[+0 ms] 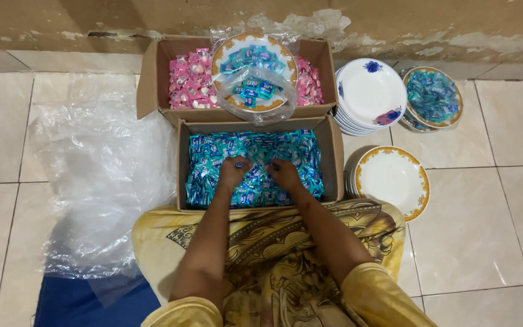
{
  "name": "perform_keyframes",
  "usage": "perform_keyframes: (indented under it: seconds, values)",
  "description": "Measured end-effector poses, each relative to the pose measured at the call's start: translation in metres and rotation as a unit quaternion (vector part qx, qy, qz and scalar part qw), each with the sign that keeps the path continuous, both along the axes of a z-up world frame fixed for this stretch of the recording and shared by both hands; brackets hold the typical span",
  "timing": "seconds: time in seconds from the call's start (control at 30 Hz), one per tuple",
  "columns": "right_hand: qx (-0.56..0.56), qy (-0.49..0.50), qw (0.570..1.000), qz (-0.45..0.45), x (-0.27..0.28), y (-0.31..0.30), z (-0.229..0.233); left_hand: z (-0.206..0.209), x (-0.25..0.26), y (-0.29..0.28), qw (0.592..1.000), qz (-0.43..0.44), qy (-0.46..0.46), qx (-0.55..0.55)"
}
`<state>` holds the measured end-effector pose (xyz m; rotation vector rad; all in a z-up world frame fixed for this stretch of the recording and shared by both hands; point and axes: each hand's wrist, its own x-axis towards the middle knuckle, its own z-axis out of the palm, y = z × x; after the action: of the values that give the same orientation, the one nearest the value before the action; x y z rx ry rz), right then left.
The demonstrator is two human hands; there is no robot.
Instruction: Packing small wrapped items into cardboard boxes and organizing ceramic plates
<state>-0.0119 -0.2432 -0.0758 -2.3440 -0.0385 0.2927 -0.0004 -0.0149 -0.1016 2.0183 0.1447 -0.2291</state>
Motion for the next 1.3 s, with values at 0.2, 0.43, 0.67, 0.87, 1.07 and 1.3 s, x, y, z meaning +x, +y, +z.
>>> perform_keyframes:
  seconds: [0.2,0.43,0.67,0.87,1.07,1.3]
  values:
    - [0.563,0.222,0.779,-0.167,0.004,-0.002,0.077,0.109,-0.019,0.015,0.815,0.197,0.142,-0.527]
    - [0.715,0.254,0.636,-0.141,0.012,-0.001,0.133,0.143,-0.018,0.034,0.627,0.166,0.109,-0.753]
    - [0.494,0.213,0.809,-0.237,0.021,0.016,0.087,0.059,0.007,0.035,0.947,0.142,0.085,-0.275]
    - [0.079,0.037,0.995,-0.039,0.025,0.022,0.016,0.021,0.004,0.015,0.981,-0.071,-0.003,0.182]
    - [0.063,0.081,0.993,-0.064,0.03,0.014,-0.023,0.018,0.0,0.025,0.996,-0.016,-0.069,0.056]
    - [0.023,0.058,0.997,0.042,0.002,0.033,0.06,0.013,-0.011,0.028,0.993,0.071,0.005,-0.093]
